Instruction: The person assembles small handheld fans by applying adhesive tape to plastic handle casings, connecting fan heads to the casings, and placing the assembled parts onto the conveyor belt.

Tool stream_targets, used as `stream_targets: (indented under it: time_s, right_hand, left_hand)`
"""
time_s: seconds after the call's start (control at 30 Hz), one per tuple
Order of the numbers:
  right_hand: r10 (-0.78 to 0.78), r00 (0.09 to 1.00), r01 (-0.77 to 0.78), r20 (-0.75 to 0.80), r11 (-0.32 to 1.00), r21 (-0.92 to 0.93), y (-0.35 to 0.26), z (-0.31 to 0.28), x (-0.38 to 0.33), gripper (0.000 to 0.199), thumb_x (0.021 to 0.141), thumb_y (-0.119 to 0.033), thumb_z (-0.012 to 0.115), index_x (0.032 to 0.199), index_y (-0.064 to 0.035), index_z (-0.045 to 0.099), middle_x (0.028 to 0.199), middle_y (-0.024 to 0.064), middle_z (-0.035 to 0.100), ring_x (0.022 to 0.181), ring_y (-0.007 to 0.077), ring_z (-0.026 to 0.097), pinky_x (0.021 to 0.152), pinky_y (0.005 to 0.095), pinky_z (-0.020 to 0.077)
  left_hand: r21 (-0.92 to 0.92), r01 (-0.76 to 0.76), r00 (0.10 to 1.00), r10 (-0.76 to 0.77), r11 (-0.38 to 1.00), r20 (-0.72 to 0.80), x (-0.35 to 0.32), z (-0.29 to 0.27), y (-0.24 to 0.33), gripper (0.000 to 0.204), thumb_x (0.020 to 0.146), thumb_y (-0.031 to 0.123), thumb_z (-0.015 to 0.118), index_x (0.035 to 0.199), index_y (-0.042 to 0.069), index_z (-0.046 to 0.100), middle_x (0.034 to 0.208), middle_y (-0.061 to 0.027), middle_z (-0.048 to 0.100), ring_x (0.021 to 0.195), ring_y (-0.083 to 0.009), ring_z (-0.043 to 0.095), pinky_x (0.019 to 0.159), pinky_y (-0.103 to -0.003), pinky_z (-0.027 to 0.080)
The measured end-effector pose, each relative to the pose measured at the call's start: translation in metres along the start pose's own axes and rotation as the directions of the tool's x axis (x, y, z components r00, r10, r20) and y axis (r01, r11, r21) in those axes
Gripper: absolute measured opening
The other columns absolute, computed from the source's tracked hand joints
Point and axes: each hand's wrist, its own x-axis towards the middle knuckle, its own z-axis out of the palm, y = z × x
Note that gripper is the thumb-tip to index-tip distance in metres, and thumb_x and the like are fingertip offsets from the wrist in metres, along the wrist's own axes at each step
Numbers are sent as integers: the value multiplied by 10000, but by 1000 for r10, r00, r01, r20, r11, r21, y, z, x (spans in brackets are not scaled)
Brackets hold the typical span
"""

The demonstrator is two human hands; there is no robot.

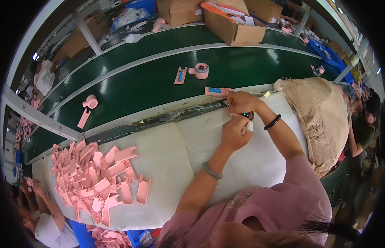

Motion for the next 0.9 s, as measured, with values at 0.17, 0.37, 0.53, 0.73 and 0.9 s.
stream_targets:
  time_s: [0.17,0.37,0.53,0.73,0.9]
  right_hand:
    - [87,941,-142,-327,979,-148,21,35,-4,369,716,-271,651,970,-14,579,785,151,648,725,298,623,647,367,477]
    - [-31,993,82,-111,870,486,13,25,-27,250,829,-84,635,1046,17,566,705,65,606,595,96,572,560,245,442]
    - [-69,997,54,-20,539,841,10,26,-42,169,870,-53,596,1025,10,574,712,20,598,590,66,558,527,201,426]
    - [-175,984,61,29,485,872,5,20,-42,87,865,-58,613,924,2,595,707,10,594,524,61,540,478,191,418]
    - [-177,974,-43,140,466,884,5,9,-58,51,842,-23,617,859,20,593,669,34,603,489,69,556,440,182,421]
  left_hand:
    - [-22,0,996,-2,1000,-88,2,1,-1,129,744,85,634,868,71,600,691,-56,574,516,-199,536,482,-304,431]
    - [360,91,980,-18,928,-200,20,-35,-29,611,673,-17,563,1267,9,420,1277,-175,434,1182,-360,405,972,-439,356]
    - [503,29,999,-48,864,25,22,-39,-35,753,636,11,644,1332,10,355,1414,-159,323,1302,-338,310,1070,-479,241]
    - [497,-1,995,-49,868,87,20,-37,-28,903,590,117,726,1388,83,306,1380,-103,390,1293,-287,339,1070,-546,160]
    - [437,-71,997,80,897,-1,10,-23,-29,673,686,95,669,1306,66,408,1101,-107,554,1038,-275,512,1007,-506,286]
